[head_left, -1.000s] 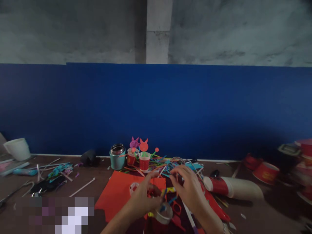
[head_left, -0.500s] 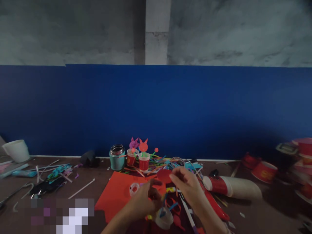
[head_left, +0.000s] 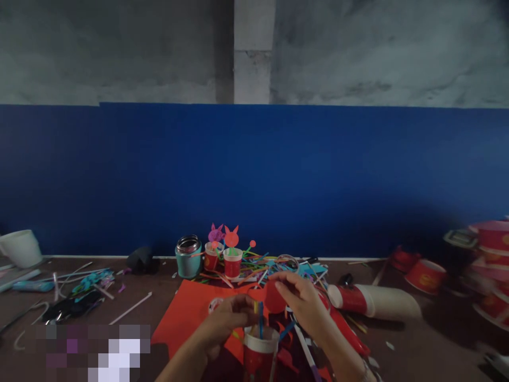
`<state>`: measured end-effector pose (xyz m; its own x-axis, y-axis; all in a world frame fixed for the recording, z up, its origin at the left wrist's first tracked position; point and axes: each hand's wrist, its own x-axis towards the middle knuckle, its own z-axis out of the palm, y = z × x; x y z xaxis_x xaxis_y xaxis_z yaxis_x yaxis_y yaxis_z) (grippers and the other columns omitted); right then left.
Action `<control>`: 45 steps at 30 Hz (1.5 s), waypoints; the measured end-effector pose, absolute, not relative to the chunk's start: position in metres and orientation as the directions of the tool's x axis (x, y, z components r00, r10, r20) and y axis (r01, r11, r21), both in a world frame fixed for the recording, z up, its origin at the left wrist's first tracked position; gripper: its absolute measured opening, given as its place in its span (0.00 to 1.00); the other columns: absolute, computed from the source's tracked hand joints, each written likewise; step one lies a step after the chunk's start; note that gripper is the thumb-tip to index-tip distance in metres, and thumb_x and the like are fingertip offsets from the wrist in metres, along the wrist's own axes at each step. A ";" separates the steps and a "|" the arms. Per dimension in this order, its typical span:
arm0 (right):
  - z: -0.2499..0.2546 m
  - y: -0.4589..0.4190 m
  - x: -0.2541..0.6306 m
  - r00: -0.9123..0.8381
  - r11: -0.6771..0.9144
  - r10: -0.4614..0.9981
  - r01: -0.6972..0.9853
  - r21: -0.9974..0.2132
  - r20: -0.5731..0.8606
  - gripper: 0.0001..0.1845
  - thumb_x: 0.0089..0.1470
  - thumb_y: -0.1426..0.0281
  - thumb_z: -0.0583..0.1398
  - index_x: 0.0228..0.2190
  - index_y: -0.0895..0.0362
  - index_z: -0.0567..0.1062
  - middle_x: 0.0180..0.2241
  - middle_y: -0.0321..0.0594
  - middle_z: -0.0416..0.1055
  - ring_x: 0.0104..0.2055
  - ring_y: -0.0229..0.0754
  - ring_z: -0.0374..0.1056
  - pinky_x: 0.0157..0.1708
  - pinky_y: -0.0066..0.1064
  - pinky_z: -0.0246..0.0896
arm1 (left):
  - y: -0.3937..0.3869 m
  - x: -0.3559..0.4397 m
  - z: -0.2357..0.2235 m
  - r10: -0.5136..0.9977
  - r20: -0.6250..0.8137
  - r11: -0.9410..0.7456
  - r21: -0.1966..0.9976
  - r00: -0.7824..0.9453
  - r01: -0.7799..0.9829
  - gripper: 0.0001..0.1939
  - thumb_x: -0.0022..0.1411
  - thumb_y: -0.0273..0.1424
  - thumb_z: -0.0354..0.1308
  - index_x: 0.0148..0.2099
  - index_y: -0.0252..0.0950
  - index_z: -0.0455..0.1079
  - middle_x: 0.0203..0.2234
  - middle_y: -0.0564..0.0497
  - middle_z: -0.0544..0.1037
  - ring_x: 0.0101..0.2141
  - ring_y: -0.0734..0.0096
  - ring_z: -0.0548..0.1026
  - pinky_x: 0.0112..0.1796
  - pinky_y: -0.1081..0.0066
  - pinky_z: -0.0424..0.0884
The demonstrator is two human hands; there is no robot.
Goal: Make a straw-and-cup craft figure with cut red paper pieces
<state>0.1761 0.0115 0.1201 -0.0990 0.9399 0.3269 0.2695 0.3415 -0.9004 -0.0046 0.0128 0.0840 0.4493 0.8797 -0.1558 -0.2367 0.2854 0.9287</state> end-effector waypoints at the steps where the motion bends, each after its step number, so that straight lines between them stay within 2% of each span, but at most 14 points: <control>1: 0.120 0.011 0.176 -0.103 0.392 0.920 0.310 -0.866 0.379 0.10 0.51 0.68 0.54 0.33 0.56 0.74 0.30 0.39 0.72 0.33 0.41 0.68 0.35 0.31 0.63 | 0.014 -0.005 0.083 0.882 -0.153 0.284 0.928 0.446 -0.242 0.14 0.36 0.28 0.67 0.29 0.33 0.70 0.22 0.51 0.76 0.29 0.66 0.74 0.35 0.70 0.63; 4: 0.122 0.009 0.175 -0.151 0.504 0.860 0.400 -0.765 0.488 0.11 0.54 0.69 0.52 0.34 0.55 0.74 0.32 0.40 0.71 0.36 0.41 0.67 0.38 0.32 0.61 | 0.018 -0.006 0.073 0.887 -0.153 0.287 0.922 0.435 -0.260 0.15 0.35 0.28 0.68 0.29 0.33 0.70 0.22 0.52 0.76 0.29 0.67 0.74 0.35 0.70 0.63; 9: 0.126 0.002 0.171 -0.304 0.567 0.824 0.420 -0.709 0.478 0.16 0.52 0.75 0.51 0.41 0.54 0.72 0.37 0.42 0.69 0.41 0.42 0.65 0.43 0.34 0.60 | 0.022 -0.004 0.064 0.882 -0.153 0.306 0.906 0.446 -0.293 0.13 0.35 0.26 0.66 0.28 0.32 0.71 0.19 0.54 0.72 0.25 0.73 0.71 0.35 0.71 0.62; 13: 0.127 -0.001 0.169 -0.343 0.519 0.850 0.421 -0.744 0.399 0.23 0.47 0.78 0.52 0.46 0.54 0.68 0.42 0.43 0.69 0.43 0.43 0.65 0.44 0.35 0.60 | 0.017 -0.003 0.074 0.851 -0.146 0.289 0.932 0.504 -0.219 0.12 0.38 0.28 0.66 0.30 0.32 0.73 0.19 0.53 0.73 0.27 0.71 0.71 0.35 0.70 0.62; 18: 0.122 0.000 0.165 -0.344 0.490 0.864 0.411 -0.769 0.367 0.24 0.45 0.81 0.52 0.45 0.54 0.70 0.43 0.42 0.70 0.44 0.42 0.65 0.45 0.34 0.59 | 0.014 -0.003 0.081 0.823 -0.140 0.276 0.946 0.551 -0.172 0.15 0.36 0.31 0.68 0.31 0.32 0.75 0.21 0.51 0.75 0.28 0.68 0.73 0.36 0.69 0.63; 27: 0.119 0.002 0.162 -0.319 0.407 0.901 0.394 -0.824 0.293 0.21 0.45 0.80 0.52 0.42 0.56 0.71 0.41 0.41 0.72 0.42 0.42 0.68 0.42 0.32 0.62 | 0.007 0.000 0.092 0.822 -0.118 0.265 0.945 0.558 -0.190 0.17 0.38 0.32 0.67 0.35 0.32 0.75 0.24 0.48 0.78 0.33 0.61 0.75 0.40 0.65 0.64; 35: 0.115 0.002 0.160 -0.282 0.391 0.912 0.374 -0.841 0.298 0.20 0.43 0.80 0.53 0.39 0.56 0.72 0.37 0.40 0.73 0.38 0.42 0.69 0.38 0.31 0.64 | 0.015 -0.002 0.079 0.839 -0.129 0.254 0.952 0.528 -0.171 0.10 0.36 0.26 0.65 0.28 0.32 0.75 0.18 0.52 0.75 0.25 0.69 0.72 0.33 0.70 0.64; 38: 0.113 0.004 0.159 -0.259 0.370 0.921 0.356 -0.858 0.290 0.19 0.42 0.80 0.53 0.37 0.57 0.72 0.36 0.40 0.73 0.37 0.42 0.69 0.36 0.30 0.64 | 0.017 -0.002 0.074 0.856 -0.182 0.279 0.951 0.484 -0.134 0.10 0.34 0.24 0.64 0.26 0.31 0.74 0.15 0.55 0.72 0.22 0.72 0.70 0.31 0.71 0.63; 45: 0.107 0.012 0.163 -0.251 0.199 0.956 0.176 -0.964 0.152 0.18 0.39 0.79 0.53 0.36 0.59 0.71 0.31 0.38 0.74 0.32 0.40 0.69 0.33 0.29 0.64 | 0.018 0.003 0.071 0.893 -0.192 0.248 0.965 0.407 -0.089 0.11 0.32 0.24 0.63 0.25 0.32 0.71 0.14 0.58 0.69 0.20 0.75 0.67 0.29 0.72 0.62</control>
<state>0.1626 0.0118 0.1068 -0.2511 0.9560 0.1516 0.1758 0.1990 -0.9641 0.0030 0.0181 0.0713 0.4066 0.8932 -0.1920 -0.0894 0.2480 0.9646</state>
